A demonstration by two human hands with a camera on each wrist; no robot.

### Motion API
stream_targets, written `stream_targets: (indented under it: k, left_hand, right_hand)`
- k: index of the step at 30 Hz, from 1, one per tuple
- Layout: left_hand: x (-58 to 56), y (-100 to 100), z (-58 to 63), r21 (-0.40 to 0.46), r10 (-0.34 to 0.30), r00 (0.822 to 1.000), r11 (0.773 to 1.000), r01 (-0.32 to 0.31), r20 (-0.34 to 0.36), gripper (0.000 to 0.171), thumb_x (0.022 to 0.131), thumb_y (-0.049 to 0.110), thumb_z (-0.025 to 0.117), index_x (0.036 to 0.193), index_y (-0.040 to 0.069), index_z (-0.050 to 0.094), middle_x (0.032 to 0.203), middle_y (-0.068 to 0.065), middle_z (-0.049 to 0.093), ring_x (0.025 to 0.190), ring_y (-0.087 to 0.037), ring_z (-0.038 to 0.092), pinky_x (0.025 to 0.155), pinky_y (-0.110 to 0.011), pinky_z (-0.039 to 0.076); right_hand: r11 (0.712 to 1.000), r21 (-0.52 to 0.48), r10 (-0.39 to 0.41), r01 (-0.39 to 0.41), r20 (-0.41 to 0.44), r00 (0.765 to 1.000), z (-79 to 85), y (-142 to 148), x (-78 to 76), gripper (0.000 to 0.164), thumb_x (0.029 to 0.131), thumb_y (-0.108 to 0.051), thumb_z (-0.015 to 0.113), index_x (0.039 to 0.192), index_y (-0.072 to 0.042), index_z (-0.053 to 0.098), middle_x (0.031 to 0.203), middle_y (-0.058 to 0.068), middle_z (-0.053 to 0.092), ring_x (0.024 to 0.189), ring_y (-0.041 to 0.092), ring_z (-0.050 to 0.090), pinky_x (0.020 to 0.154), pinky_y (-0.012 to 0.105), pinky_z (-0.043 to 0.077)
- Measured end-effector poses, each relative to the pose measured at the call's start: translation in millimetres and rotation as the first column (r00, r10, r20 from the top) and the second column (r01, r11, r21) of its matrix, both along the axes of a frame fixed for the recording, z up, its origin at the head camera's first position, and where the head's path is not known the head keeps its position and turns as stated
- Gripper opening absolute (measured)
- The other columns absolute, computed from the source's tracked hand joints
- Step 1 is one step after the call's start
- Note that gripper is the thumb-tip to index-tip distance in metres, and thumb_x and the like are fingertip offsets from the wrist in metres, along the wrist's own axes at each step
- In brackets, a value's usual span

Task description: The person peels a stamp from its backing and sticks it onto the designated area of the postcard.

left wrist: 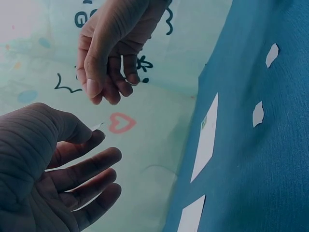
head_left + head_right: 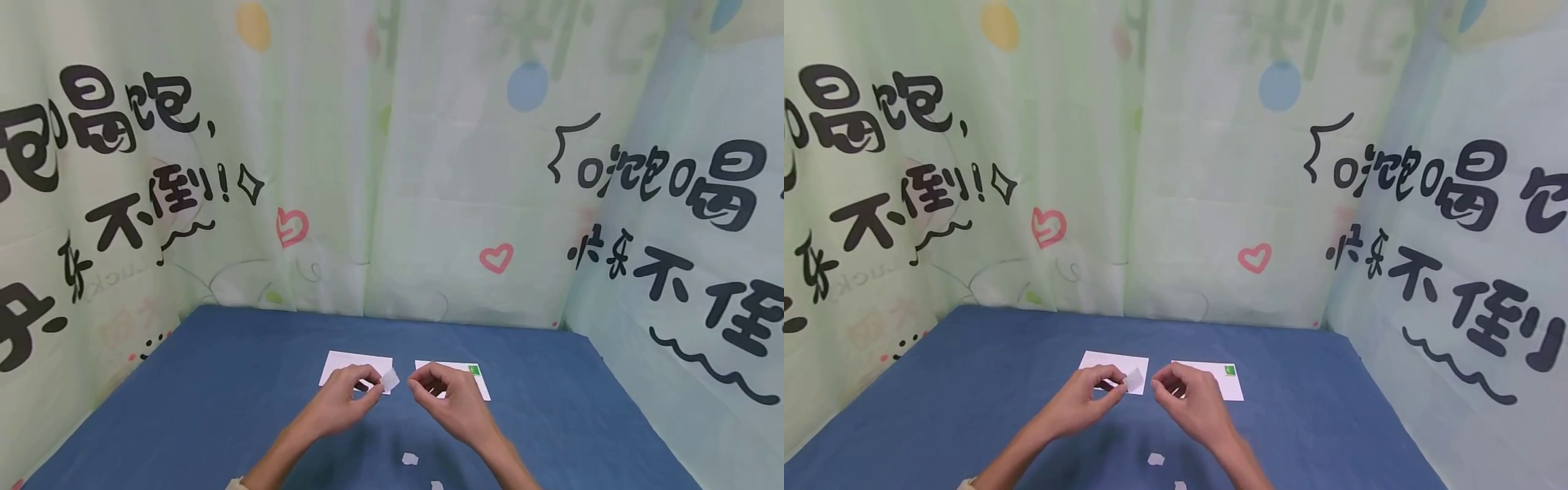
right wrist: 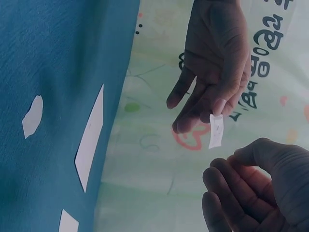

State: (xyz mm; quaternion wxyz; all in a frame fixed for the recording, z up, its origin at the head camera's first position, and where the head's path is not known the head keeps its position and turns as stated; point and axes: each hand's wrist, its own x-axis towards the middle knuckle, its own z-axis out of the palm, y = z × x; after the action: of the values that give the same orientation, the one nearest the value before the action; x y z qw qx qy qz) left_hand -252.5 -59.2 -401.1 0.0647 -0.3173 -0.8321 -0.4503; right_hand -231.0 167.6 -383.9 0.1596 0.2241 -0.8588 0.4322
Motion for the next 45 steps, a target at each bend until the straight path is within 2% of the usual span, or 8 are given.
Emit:
stream_targets:
  k: [8,14,18,23,29,39,45]
  left_hand:
    - [1.6,1.6,-1.5,0.012,-0.010,1.000,1.000,0.010,-0.009,0.009,0.099,0.015,0.065,0.096,0.009,0.071,0.091,0.006,0.068,0.092,-0.015,0.064,0.086,-0.036,0.057]
    - [3.5,2.8,-1.3,0.011,-0.022,1.000,1.000,0.022,-0.008,0.009,0.100,0.015,0.065,0.097,0.010,0.071,0.092,0.006,0.069,0.093,-0.016,0.065,0.086,-0.036,0.057]
    - [4.3,3.1,-1.8,0.009,-0.033,0.999,0.999,0.033,-0.011,0.009,0.100,0.015,0.065,0.098,0.009,0.071,0.093,0.003,0.070,0.094,-0.016,0.066,0.087,-0.035,0.058]
    - [5.1,4.5,-1.1,0.015,-0.050,0.999,0.999,0.050,-0.002,0.010,0.101,0.015,0.064,0.099,0.009,0.072,0.096,0.000,0.071,0.096,-0.018,0.067,0.087,-0.036,0.057]
    - [4.5,4.6,-1.1,0.014,-0.054,0.998,0.998,0.054,-0.014,0.010,0.101,0.014,0.063,0.098,0.009,0.072,0.096,0.003,0.071,0.096,-0.018,0.067,0.088,-0.034,0.057]
    - [5.2,5.4,-1.3,0.019,-0.061,0.998,0.998,0.062,-0.013,0.011,0.101,0.015,0.063,0.097,0.010,0.072,0.095,0.003,0.071,0.095,-0.016,0.066,0.087,-0.033,0.056]
    - [6.8,5.3,0.4,0.007,-0.051,0.999,0.999,0.051,0.018,0.013,0.101,0.020,0.064,0.100,0.011,0.072,0.097,0.004,0.071,0.098,-0.019,0.066,0.087,-0.039,0.057]
  right_hand:
    - [0.997,0.023,0.072,-0.072,0.026,0.997,-1.9,-5.3,3.8,0.006,0.095,-0.016,0.074,0.094,-0.010,0.075,0.082,-0.008,0.072,0.066,0.004,0.063,0.066,0.026,0.057]
    - [0.986,0.026,0.165,-0.165,0.000,0.986,-5.8,-6.1,4.9,0.004,0.095,-0.016,0.074,0.099,-0.015,0.076,0.086,-0.008,0.073,0.071,0.003,0.065,0.066,0.027,0.057]
    - [0.979,0.027,0.205,-0.204,-0.019,0.979,-7.6,-7.0,5.3,0.007,0.095,-0.017,0.074,0.101,-0.012,0.076,0.087,-0.007,0.074,0.073,0.003,0.066,0.067,0.027,0.057]
    - [0.976,0.034,0.214,-0.213,-0.028,0.976,-8.3,-7.7,5.9,0.008,0.095,-0.015,0.074,0.102,-0.011,0.076,0.087,-0.005,0.075,0.073,0.003,0.066,0.065,0.027,0.057]
    - [0.977,0.044,0.208,-0.206,-0.031,0.978,-9.3,-7.8,5.0,0.009,0.094,-0.013,0.075,0.102,-0.014,0.075,0.088,-0.003,0.075,0.073,0.002,0.066,0.065,0.027,0.057]
    - [0.976,0.057,0.212,-0.210,-0.035,0.977,-10.1,-7.7,4.4,0.009,0.093,-0.014,0.076,0.102,-0.015,0.075,0.087,-0.008,0.074,0.074,0.002,0.067,0.065,0.027,0.057]
    - [0.974,0.052,0.221,-0.218,-0.037,0.975,-10.6,-7.6,4.5,0.009,0.093,-0.014,0.077,0.101,-0.017,0.075,0.087,-0.008,0.074,0.073,0.002,0.066,0.064,0.028,0.057]
